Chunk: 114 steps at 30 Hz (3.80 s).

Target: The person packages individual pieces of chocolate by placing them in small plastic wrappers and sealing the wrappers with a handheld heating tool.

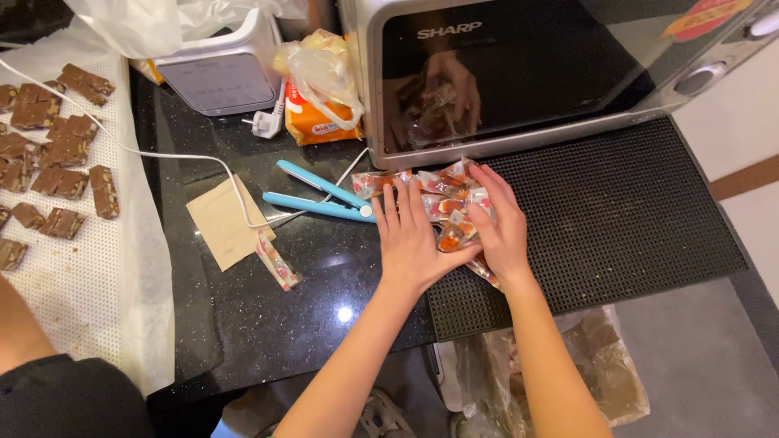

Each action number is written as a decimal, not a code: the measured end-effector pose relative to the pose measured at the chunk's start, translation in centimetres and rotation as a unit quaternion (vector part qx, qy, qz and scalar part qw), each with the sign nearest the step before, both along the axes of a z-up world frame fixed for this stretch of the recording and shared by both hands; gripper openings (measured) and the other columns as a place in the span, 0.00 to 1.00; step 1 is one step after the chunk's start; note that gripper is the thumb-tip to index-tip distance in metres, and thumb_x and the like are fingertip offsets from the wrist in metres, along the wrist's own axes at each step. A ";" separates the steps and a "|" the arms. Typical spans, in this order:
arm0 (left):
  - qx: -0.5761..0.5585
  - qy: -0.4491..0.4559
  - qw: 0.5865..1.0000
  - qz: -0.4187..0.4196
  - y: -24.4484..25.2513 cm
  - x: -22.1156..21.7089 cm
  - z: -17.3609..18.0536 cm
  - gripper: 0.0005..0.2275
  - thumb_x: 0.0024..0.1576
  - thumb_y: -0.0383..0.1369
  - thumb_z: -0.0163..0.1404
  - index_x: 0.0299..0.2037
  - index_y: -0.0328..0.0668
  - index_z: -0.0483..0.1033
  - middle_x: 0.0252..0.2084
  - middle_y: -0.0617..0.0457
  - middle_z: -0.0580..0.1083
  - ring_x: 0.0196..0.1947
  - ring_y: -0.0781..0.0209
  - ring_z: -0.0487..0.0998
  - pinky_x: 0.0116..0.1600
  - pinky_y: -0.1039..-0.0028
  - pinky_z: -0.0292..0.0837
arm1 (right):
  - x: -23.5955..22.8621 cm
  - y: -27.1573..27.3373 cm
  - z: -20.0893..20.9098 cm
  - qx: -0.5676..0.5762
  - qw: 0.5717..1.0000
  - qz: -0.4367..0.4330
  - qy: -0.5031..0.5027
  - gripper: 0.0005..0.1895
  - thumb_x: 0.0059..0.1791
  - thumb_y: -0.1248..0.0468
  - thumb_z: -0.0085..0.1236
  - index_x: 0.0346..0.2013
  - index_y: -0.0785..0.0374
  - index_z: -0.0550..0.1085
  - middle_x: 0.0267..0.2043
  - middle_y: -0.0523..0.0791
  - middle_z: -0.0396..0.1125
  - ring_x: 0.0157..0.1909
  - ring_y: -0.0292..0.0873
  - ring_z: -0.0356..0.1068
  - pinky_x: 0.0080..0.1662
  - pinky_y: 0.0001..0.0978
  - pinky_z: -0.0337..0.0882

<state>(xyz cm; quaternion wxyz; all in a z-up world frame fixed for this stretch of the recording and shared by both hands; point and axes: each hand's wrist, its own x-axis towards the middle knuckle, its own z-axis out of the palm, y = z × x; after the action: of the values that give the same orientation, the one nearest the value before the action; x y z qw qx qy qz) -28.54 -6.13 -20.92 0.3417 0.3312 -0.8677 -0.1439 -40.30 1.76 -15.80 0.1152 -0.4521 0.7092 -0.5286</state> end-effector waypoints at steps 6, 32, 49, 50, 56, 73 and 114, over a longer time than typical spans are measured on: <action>-0.049 -0.027 0.998 0.031 -1.1 -0.1 2.5 0.58 0.29 0.73 0.50 0.60 0.25 0.61 0.55 0.33 0.64 0.62 0.30 0.56 0.65 0.32 0.34 | -0.8 0.5 -1.3 -0.015 0.999 0.040 0.002 0.36 0.48 0.40 0.46 0.66 0.55 0.64 0.69 0.52 0.52 0.70 0.57 0.51 0.66 0.52 0.51; 0.054 -0.010 0.989 0.140 1.2 -2.6 1.3 0.61 0.25 0.62 0.61 0.67 0.28 0.50 0.62 0.30 0.54 0.59 0.34 0.54 0.66 0.42 0.32 | -1.3 0.4 -1.9 -0.004 0.999 -0.004 -0.046 0.31 0.50 0.48 0.54 0.66 0.53 0.62 0.69 0.53 0.51 0.68 0.59 0.54 0.65 0.55 0.53; 0.014 0.075 0.990 0.119 3.0 -4.4 1.3 0.46 0.36 0.51 0.59 0.65 0.32 0.57 0.59 0.31 0.56 0.64 0.28 0.56 0.69 0.39 0.43 | -2.5 -0.6 -2.0 -0.035 0.999 -0.013 -0.033 0.24 0.48 0.53 0.53 0.56 0.58 0.71 0.60 0.53 0.56 0.66 0.58 0.56 0.65 0.52 0.53; 0.012 0.084 0.990 0.114 3.0 -4.5 1.4 0.46 0.37 0.50 0.59 0.65 0.31 0.57 0.60 0.31 0.56 0.64 0.28 0.57 0.69 0.40 0.45 | -2.5 -0.6 -1.9 -0.058 0.997 0.003 -0.045 0.24 0.48 0.53 0.53 0.55 0.61 0.71 0.60 0.55 0.57 0.66 0.59 0.56 0.65 0.52 0.53; 0.013 0.131 0.990 0.057 3.5 -5.9 2.3 0.41 0.44 0.49 0.55 0.65 0.32 0.56 0.60 0.30 0.61 0.60 0.32 0.66 0.64 0.49 0.58 | -2.8 -0.9 -3.1 -0.182 0.963 0.009 -0.199 0.28 0.46 0.51 0.49 0.54 0.65 0.67 0.54 0.56 0.65 0.57 0.50 0.66 0.59 0.45 0.64; 0.036 0.104 0.984 0.137 4.2 -6.5 2.4 0.45 0.42 0.53 0.54 0.66 0.31 0.54 0.69 0.27 0.48 0.66 0.26 0.54 0.67 0.39 0.49 | -3.9 -0.5 -3.4 -0.108 0.963 0.034 -0.246 0.26 0.49 0.53 0.49 0.56 0.65 0.64 0.64 0.59 0.55 0.64 0.55 0.55 0.64 0.50 0.55; 0.226 0.261 0.915 -0.209 26.0 -14.1 8.8 0.29 0.49 0.51 0.42 0.56 0.41 0.71 0.62 0.49 0.71 0.65 0.51 0.76 0.75 0.57 0.67 | -2.9 15.2 -9.4 -0.343 0.665 -0.230 -0.622 0.36 0.40 0.48 0.53 0.58 0.63 0.65 0.57 0.58 0.64 0.58 0.60 0.65 0.61 0.57 0.66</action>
<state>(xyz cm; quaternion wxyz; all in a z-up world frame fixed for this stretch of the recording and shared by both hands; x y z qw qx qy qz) -42.68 19.89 -12.08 0.4342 0.1616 -0.7413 -0.4856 -43.15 16.92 -25.19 0.2409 0.1512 0.3226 -0.9028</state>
